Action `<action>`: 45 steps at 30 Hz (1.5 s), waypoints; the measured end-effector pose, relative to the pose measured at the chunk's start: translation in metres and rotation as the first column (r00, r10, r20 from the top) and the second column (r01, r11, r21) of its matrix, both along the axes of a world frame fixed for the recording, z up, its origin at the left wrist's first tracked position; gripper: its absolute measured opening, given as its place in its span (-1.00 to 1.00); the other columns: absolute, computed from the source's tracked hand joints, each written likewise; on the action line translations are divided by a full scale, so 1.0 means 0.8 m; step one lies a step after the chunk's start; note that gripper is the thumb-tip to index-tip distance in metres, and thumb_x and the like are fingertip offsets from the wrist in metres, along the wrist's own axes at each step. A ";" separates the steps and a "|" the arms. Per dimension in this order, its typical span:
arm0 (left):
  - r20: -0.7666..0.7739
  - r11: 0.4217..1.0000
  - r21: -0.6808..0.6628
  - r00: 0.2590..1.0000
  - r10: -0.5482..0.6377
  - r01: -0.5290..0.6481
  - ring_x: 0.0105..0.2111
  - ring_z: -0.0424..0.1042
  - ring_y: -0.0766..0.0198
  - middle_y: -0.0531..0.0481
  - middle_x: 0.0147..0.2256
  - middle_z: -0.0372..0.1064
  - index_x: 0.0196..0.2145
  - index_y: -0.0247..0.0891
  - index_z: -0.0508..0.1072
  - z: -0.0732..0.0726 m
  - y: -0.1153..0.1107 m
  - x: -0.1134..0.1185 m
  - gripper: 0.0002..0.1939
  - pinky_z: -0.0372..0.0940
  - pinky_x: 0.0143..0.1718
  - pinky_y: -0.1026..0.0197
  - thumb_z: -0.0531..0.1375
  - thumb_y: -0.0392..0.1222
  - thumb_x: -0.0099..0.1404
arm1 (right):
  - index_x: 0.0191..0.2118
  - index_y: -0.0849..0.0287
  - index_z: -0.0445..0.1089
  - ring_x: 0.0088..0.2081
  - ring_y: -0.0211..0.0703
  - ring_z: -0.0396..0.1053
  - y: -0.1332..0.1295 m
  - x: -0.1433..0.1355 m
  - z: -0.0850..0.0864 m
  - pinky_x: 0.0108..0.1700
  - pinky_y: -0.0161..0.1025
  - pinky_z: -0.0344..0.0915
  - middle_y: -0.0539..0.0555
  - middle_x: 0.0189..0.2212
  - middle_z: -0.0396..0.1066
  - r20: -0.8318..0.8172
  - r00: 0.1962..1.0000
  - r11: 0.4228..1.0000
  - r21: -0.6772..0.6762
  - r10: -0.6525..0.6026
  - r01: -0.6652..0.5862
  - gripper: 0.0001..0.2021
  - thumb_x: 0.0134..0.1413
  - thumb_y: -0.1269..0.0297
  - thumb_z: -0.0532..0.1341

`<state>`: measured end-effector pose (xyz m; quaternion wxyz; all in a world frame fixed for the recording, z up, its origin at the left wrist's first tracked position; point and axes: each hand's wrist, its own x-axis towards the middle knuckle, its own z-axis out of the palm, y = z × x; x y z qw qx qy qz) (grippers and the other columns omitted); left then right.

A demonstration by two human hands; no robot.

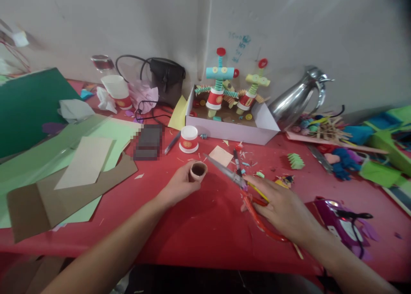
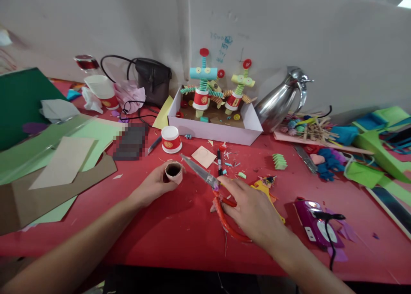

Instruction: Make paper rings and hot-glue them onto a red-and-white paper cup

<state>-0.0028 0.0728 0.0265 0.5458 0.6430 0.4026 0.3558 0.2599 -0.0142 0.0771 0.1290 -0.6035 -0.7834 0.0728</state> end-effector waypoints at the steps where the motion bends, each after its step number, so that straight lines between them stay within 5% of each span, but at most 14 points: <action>1: -0.005 1.000 0.016 1.000 0.006 -0.006 -0.16 0.41 0.18 -0.02 -0.20 0.41 -0.14 -0.21 0.39 -0.001 0.000 -0.001 -0.66 0.30 -0.06 0.09 0.18 -0.35 0.09 | 0.18 0.09 0.34 -0.05 0.11 0.55 -0.002 0.000 -0.002 -0.11 0.02 0.51 0.16 0.01 0.55 -0.049 0.998 0.999 0.005 -0.046 0.047 -0.59 0.26 0.15 0.15; 6: 0.015 0.999 0.030 1.000 0.019 -0.019 0.05 0.38 0.08 -0.12 0.05 0.37 0.19 -0.15 0.23 0.001 0.002 -0.006 -0.20 0.22 0.13 0.00 0.37 -0.30 0.00 | 0.14 0.16 0.33 -0.08 0.13 0.56 -0.024 0.003 -0.017 -0.14 -0.02 0.51 0.18 -0.07 0.58 -0.170 0.968 0.982 -0.012 -0.186 0.187 -0.51 0.21 -0.04 0.17; 11: -0.010 0.995 -0.022 0.995 0.102 -0.102 -0.01 0.43 0.05 -0.11 -0.07 0.49 -0.03 -0.21 0.47 0.004 0.001 -0.007 -0.50 0.24 0.10 -0.03 0.42 -0.23 0.03 | 0.14 0.16 0.34 -0.03 0.16 0.53 -0.055 0.000 -0.047 -0.08 0.05 0.51 0.22 0.01 0.53 -0.098 0.976 0.981 -0.034 -0.192 0.190 -0.56 0.25 0.05 0.12; 14: 0.169 0.972 -0.179 0.968 0.183 -0.152 -0.06 0.47 0.06 -0.12 -0.11 0.52 -0.08 -0.24 0.50 0.005 0.001 -0.008 -0.51 0.31 0.01 0.04 0.45 -0.19 0.02 | 0.18 0.15 0.33 -0.08 0.18 0.54 -0.062 -0.004 -0.064 -0.18 0.07 0.53 0.25 0.02 0.51 -0.022 0.987 0.987 -0.010 -0.159 0.159 -0.59 0.27 0.18 0.08; 20: 0.554 0.897 -0.439 0.800 0.228 0.048 -0.15 0.54 0.13 -0.17 -0.14 0.57 -0.12 -0.31 0.53 0.025 -0.007 -0.014 -0.60 0.43 -0.16 0.20 0.43 -0.12 0.09 | 0.11 0.14 0.44 -0.07 0.22 0.47 -0.052 0.001 -0.068 -0.09 0.20 0.46 0.27 -0.06 0.45 0.042 0.996 0.990 0.120 -0.079 0.074 -0.63 0.30 0.35 0.02; 23: 0.636 0.865 -0.490 0.723 0.270 0.108 -0.05 0.53 0.13 -0.15 -0.08 0.55 -0.06 -0.28 0.50 0.043 -0.019 -0.006 -0.61 0.44 -0.11 0.25 0.39 -0.22 0.14 | 0.00 0.13 0.49 0.00 0.24 0.40 -0.049 -0.017 -0.050 0.03 0.29 0.37 0.26 -0.06 0.44 -0.117 0.989 0.967 0.228 -0.090 0.115 -0.71 0.30 0.31 0.08; 25: 0.684 0.852 -0.506 0.664 0.302 0.133 0.03 0.49 0.14 -0.13 -0.04 0.53 -0.01 -0.25 0.48 0.053 -0.030 0.005 -0.60 0.43 -0.05 0.27 0.33 -0.30 0.17 | 0.11 0.08 0.40 0.02 0.13 0.40 -0.045 -0.044 -0.034 0.06 0.18 0.39 0.22 0.01 0.42 -0.384 0.922 0.967 0.218 -0.040 0.133 -0.68 0.30 0.20 0.16; 29: 0.719 0.836 -0.529 0.600 0.350 0.147 0.11 0.44 0.14 -0.14 0.00 0.51 0.02 -0.24 0.47 0.064 -0.053 0.030 -0.61 0.44 -0.12 0.34 0.22 -0.34 0.22 | 0.32 -0.03 0.12 0.17 0.04 0.31 -0.023 -0.103 -0.011 0.15 0.04 0.37 0.19 0.20 0.28 -0.772 0.615 0.958 0.272 0.159 0.095 -0.38 0.21 0.14 0.30; 35: 0.751 0.904 -0.426 0.544 0.375 -0.036 0.14 0.38 0.14 -0.09 0.05 0.47 -0.05 -0.17 0.51 0.070 -0.051 0.036 -0.66 0.42 -0.20 0.35 0.29 -0.31 0.18 | 0.10 -0.10 0.42 0.06 -0.09 0.43 0.030 -0.123 -0.011 0.13 -0.09 0.38 0.03 0.01 0.50 -0.776 0.532 0.887 0.452 0.339 0.093 -0.65 0.21 0.31 0.31; 39: 0.733 0.929 -0.326 0.573 0.365 -0.175 -0.01 0.45 0.23 -0.02 -0.06 0.51 -0.16 -0.14 0.53 0.059 -0.037 0.028 -0.68 0.38 -0.06 0.29 0.41 -0.28 0.10 | 0.11 -0.11 0.41 0.14 -0.03 0.39 0.048 -0.118 -0.025 0.17 -0.04 0.36 0.04 0.09 0.46 -0.851 0.401 0.916 0.396 0.340 0.063 -0.60 0.15 0.28 0.36; 42: 0.737 0.951 -0.279 0.604 0.303 -0.136 -0.05 0.45 0.25 -0.01 -0.10 0.49 -0.17 -0.13 0.52 0.044 -0.034 0.026 -0.64 0.35 -0.03 0.28 0.44 -0.29 0.05 | 0.16 -0.10 0.36 0.13 0.00 0.41 0.050 -0.117 -0.036 0.10 -0.05 0.42 0.08 0.13 0.43 -0.937 0.266 0.971 0.240 0.226 0.021 -0.54 0.14 0.24 0.36; 45: 0.699 0.959 -0.273 0.670 0.249 -0.072 -0.05 0.43 0.22 -0.04 -0.02 0.44 -0.12 -0.13 0.51 0.037 -0.032 0.027 -0.65 0.37 -0.08 0.24 0.41 -0.21 0.12 | 0.03 -0.05 0.45 0.10 -0.02 0.42 0.051 -0.115 -0.043 0.14 -0.04 0.38 0.06 0.05 0.48 -0.937 0.288 0.977 0.214 0.197 0.027 -0.68 0.14 0.23 0.36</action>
